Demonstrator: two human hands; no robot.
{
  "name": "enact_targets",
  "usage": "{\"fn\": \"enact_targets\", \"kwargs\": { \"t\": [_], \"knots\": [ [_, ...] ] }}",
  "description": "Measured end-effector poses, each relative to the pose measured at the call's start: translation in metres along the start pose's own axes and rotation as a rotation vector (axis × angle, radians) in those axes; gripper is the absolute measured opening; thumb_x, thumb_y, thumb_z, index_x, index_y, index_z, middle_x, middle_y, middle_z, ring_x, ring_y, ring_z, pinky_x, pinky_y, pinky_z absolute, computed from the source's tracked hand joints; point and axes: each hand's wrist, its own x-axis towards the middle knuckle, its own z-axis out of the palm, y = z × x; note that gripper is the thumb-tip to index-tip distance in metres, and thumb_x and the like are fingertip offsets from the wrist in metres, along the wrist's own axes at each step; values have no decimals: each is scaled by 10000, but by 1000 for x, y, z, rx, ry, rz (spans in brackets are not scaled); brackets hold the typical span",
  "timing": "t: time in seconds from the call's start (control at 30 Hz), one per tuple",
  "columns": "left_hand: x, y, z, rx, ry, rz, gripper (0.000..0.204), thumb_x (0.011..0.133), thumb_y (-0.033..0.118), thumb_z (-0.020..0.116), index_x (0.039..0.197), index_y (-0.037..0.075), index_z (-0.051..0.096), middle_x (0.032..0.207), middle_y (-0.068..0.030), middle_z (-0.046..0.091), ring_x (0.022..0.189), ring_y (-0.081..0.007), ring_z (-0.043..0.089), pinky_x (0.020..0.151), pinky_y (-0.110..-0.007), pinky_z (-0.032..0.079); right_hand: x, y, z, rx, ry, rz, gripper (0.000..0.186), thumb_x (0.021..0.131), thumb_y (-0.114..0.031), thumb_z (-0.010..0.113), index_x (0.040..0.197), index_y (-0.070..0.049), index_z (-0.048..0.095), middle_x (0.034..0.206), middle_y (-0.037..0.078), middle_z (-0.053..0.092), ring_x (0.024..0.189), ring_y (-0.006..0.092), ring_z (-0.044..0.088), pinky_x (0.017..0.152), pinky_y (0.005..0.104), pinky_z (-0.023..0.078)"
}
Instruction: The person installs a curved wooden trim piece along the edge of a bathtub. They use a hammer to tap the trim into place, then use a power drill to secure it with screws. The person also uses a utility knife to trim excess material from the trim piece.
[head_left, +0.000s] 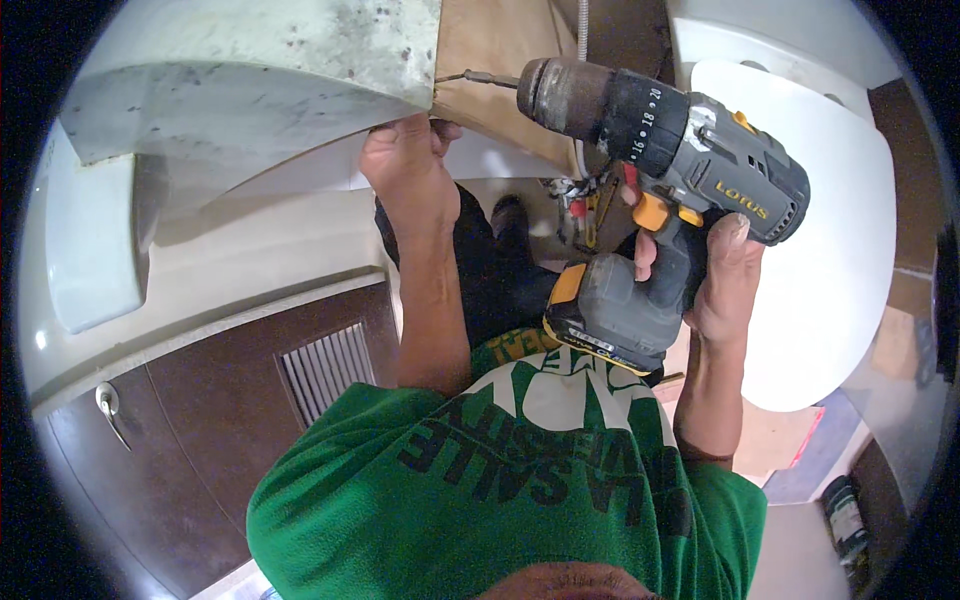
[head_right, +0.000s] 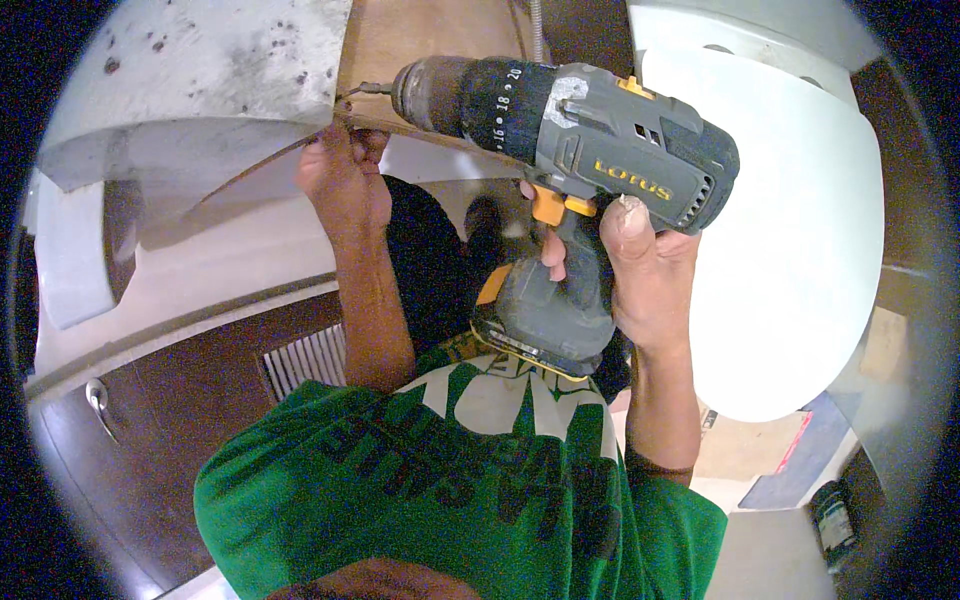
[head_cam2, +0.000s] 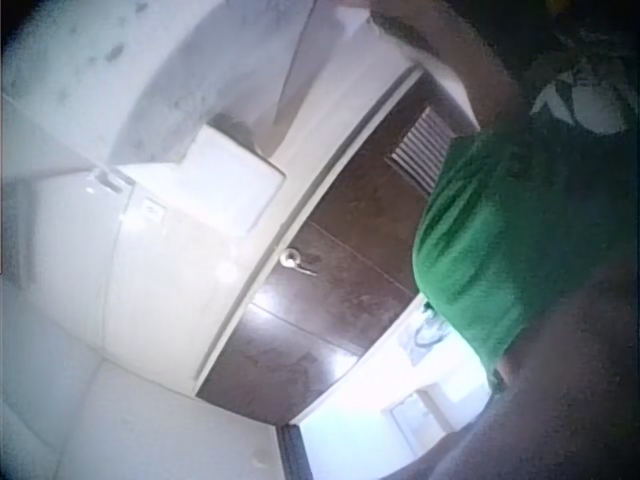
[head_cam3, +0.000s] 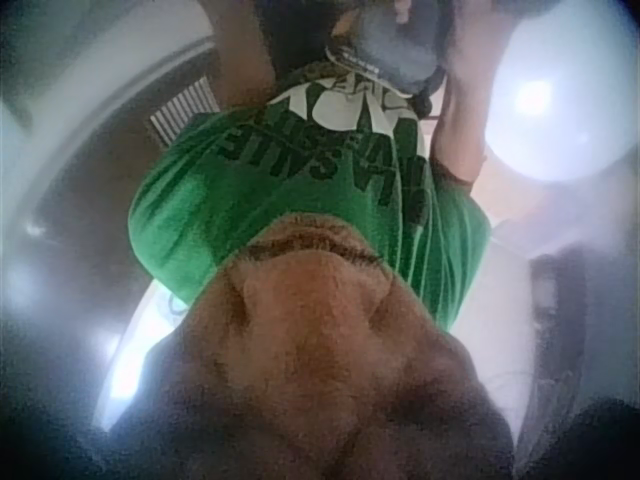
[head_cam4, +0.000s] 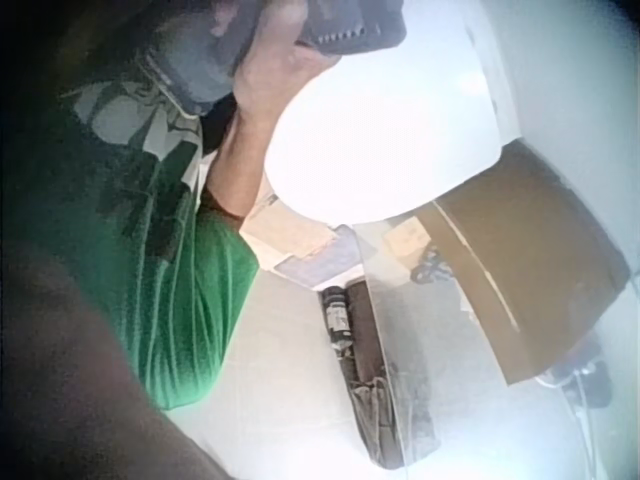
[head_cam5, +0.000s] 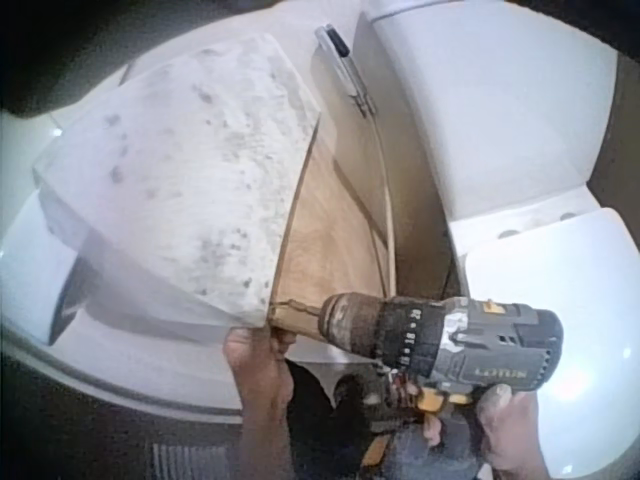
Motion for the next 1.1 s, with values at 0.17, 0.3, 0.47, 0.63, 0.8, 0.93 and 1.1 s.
{"fn": "enact_targets", "kwargs": {
  "t": [0.17, 0.3, 0.47, 0.63, 0.8, 0.93, 1.1],
  "knots": [
    [1, 0, -3, 30, -10, -29, 205, 893, 235, 660, 855, 44, 597, 672, 5, 546, 640, -129, 586, 678, -323, 553, -1, 3, -3, -47, -2, 6, 564, 887, -456, 615, 1128, 45, 521, 932, 180, 654, 618, 171, 605, 507, 273, 502],
    [1, 3, 2, 40, -11, -41, 216, 900, 245, 652, 823, 52, 590, 683, 0, 555, 663, -130, 595, 684, -324, 553, -4, 2, -1, -14, 21, 12, 562, 888, -451, 615, 1123, 50, 520, 931, 182, 655, 617, 171, 605, 514, 275, 508],
    [-1, 1, 1, 40, 1, -28, 222, 906, 241, 640, 805, 52, 584, 697, -13, 567, 684, -143, 604, 679, -322, 551, -1, 4, -9, -4, 13, -24, 558, 894, -439, 612, 1140, 50, 504, 928, 186, 655, 615, 170, 605, 517, 275, 511],
    [0, 3, 3, 25, 24, -34, 232, 892, 234, 658, 803, 27, 602, 702, -35, 594, 640, -147, 588, 633, -304, 519, 1, 6, -11, -97, -39, -35, 679, 899, -531, 532, 1283, 16, 414, 997, 223, 621, 596, 182, 603, 493, 278, 510],
    [0, 3, 9, 6, 71, -14, 298, 875, 268, 686, 786, -12, 638, 660, -61, 611, 548, -132, 541, 561, -275, 457, 0, 7, -8, -105, -22, -10, 684, 902, -529, 527, 1295, 15, 395, 1029, 252, 625, 607, 186, 609, 501, 281, 515],
    [0, 1, 9, 22, 59, 7, 326, 869, 296, 689, 778, -13, 636, 643, -53, 599, 540, -126, 529, 559, -271, 451, 2, 6, -5, -39, 10, -17, 574, 888, -469, 609, 1139, 39, 518, 918, 176, 656, 606, 169, 607, 503, 265, 503],
    [1, 0, -2, 26, -38, -7, 230, 886, 256, 666, 863, 34, 612, 735, -28, 606, 653, -146, 599, 658, -308, 547, 3, 8, -11, -117, -70, -14, 660, 925, -514, 503, 1292, 23, 389, 1028, 261, 628, 615, 197, 616, 507, 282, 517]
  ]
}}
